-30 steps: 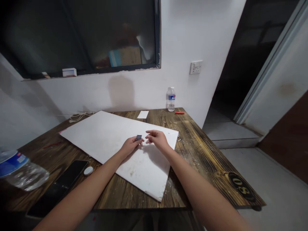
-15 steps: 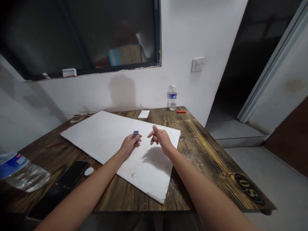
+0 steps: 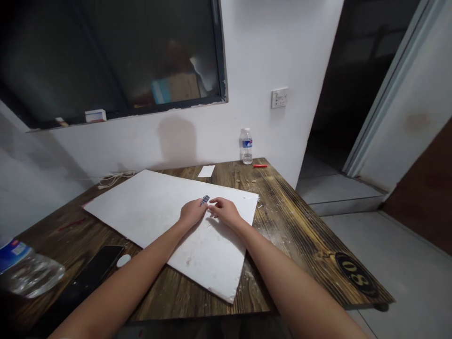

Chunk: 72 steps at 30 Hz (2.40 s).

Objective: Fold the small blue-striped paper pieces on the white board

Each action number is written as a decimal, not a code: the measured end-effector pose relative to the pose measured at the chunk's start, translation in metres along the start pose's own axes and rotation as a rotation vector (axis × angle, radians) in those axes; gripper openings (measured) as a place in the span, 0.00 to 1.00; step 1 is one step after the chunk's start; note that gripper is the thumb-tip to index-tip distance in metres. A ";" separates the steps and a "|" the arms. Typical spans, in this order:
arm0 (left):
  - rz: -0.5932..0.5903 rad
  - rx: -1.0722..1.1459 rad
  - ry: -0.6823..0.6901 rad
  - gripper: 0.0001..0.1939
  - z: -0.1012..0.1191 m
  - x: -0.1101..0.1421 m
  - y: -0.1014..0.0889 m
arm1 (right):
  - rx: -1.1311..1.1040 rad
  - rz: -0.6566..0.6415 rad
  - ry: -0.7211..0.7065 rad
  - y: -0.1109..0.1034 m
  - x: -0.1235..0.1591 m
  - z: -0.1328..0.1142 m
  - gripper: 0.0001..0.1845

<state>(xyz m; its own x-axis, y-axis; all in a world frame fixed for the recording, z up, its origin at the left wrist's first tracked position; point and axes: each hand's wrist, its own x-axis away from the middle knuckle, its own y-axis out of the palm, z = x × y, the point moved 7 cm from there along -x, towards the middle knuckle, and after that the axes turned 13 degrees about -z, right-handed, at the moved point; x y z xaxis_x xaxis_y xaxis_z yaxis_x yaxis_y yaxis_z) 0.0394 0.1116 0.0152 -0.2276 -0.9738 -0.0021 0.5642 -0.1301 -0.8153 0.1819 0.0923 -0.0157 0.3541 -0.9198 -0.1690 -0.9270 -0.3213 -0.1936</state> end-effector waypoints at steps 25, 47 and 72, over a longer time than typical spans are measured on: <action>-0.457 0.732 0.334 0.23 0.007 -0.007 0.044 | -0.300 0.161 0.011 -0.017 0.004 0.002 0.18; -0.371 0.816 0.148 0.22 0.003 -0.002 0.030 | -0.310 0.222 0.006 -0.018 0.011 -0.001 0.20; -0.349 0.763 0.130 0.21 -0.004 -0.002 0.029 | -0.190 0.184 0.031 -0.014 0.015 -0.007 0.15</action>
<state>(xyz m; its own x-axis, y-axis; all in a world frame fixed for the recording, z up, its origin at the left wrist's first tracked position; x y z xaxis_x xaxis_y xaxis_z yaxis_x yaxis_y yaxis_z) 0.0534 0.1107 -0.0110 -0.5510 -0.8314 0.0724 0.8149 -0.5547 -0.1679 0.1996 0.0814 -0.0083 0.1763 -0.9721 -0.1545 -0.9831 -0.1819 0.0227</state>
